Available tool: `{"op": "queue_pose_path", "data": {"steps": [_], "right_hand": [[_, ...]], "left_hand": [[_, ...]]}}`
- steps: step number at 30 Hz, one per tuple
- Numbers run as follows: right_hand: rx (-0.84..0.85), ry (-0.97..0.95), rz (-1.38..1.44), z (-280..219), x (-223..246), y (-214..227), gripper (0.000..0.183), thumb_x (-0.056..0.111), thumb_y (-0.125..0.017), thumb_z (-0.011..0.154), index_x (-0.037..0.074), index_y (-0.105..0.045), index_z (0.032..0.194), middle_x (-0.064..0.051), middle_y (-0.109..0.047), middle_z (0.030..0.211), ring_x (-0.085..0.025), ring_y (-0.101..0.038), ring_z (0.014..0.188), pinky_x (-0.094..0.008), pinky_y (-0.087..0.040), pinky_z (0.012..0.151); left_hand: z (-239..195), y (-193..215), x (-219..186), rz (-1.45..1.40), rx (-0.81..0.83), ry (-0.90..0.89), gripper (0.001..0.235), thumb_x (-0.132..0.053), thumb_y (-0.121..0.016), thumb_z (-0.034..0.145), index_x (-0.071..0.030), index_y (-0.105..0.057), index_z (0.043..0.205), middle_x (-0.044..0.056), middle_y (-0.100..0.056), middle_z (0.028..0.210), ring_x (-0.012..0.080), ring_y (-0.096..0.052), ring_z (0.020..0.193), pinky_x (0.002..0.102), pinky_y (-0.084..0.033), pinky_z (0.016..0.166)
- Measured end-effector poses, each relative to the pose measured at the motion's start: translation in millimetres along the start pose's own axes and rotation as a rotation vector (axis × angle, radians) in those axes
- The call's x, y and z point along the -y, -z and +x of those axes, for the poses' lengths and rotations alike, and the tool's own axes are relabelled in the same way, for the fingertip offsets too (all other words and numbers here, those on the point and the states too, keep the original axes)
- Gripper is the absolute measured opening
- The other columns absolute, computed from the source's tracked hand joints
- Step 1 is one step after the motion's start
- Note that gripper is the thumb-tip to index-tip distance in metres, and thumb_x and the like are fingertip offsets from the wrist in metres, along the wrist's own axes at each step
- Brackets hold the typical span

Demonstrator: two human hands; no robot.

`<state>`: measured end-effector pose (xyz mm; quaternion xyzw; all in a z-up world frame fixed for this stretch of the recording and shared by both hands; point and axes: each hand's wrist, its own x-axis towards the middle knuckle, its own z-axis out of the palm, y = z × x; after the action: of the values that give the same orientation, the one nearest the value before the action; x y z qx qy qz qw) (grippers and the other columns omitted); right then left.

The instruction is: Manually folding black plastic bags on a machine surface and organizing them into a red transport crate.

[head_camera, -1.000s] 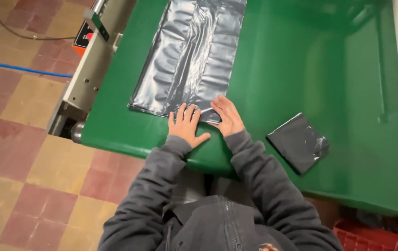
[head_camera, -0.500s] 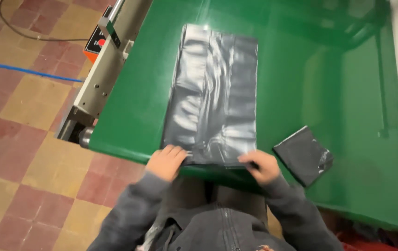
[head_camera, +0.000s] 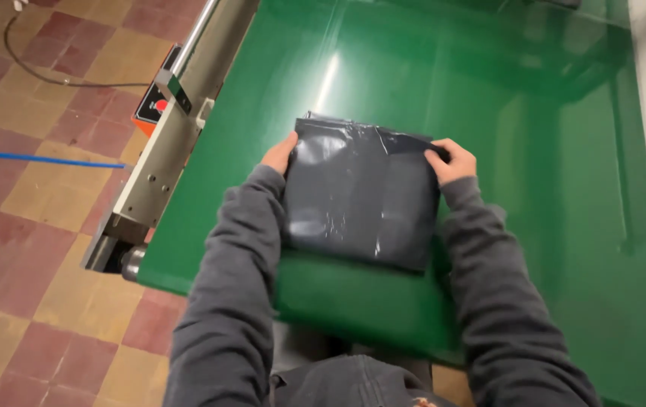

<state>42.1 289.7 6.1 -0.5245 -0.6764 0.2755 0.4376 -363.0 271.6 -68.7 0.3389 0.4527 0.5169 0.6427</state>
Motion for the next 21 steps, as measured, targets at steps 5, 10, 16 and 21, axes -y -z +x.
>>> {"op": "queue_pose_path", "data": {"steps": [5,10,16,21], "right_hand": [[-0.052,0.008,-0.339,49.6,-65.9,-34.7,0.022,0.025,-0.077,0.091,0.009,-0.075,0.105,-0.007,-0.074,0.097,-0.025,-0.067,0.090,-0.037,-0.053,0.082],[0.020,0.118,-0.528,62.9,-87.9,-46.2,0.021,0.030,-0.078,0.086,0.015,-0.076,0.102,-0.006,-0.069,0.111,-0.033,-0.058,0.106,-0.045,-0.048,0.094],[0.020,0.153,-0.474,50.4,-90.9,-54.5,0.044,0.036,-0.085,0.074,0.016,-0.073,0.111,-0.007,-0.062,0.114,-0.034,-0.053,0.111,-0.047,-0.040,0.097],[0.024,0.107,-0.460,44.9,-93.7,-57.2,0.032,0.034,-0.084,0.076,0.019,-0.074,0.102,-0.002,-0.064,0.103,-0.028,-0.055,0.107,-0.044,-0.039,0.097]], "left_hand": [[28.7,22.2,53.9,0.457,-0.061,0.034,0.059,-0.048,-0.061,0.095,0.001,-0.068,0.126,0.013,-0.076,0.115,0.0234,-0.069,0.100,0.033,-0.052,0.091],[-55.5,-8.5,26.2,0.832,-0.166,-0.041,0.061,-0.042,-0.073,0.082,0.002,-0.065,0.123,0.020,-0.075,0.112,0.0322,-0.072,0.101,0.039,-0.054,0.088],[-103.3,-70.2,-40.8,1.471,-0.244,0.104,0.065,-0.047,-0.072,0.088,-0.003,-0.051,0.132,0.019,-0.070,0.115,0.0394,-0.068,0.101,0.051,-0.054,0.084],[-57.9,-54.2,4.2,1.271,-0.170,-0.346,0.057,-0.017,-0.067,0.090,-0.001,-0.048,0.141,0.024,-0.065,0.125,0.0425,-0.064,0.111,0.049,-0.051,0.093]]}}
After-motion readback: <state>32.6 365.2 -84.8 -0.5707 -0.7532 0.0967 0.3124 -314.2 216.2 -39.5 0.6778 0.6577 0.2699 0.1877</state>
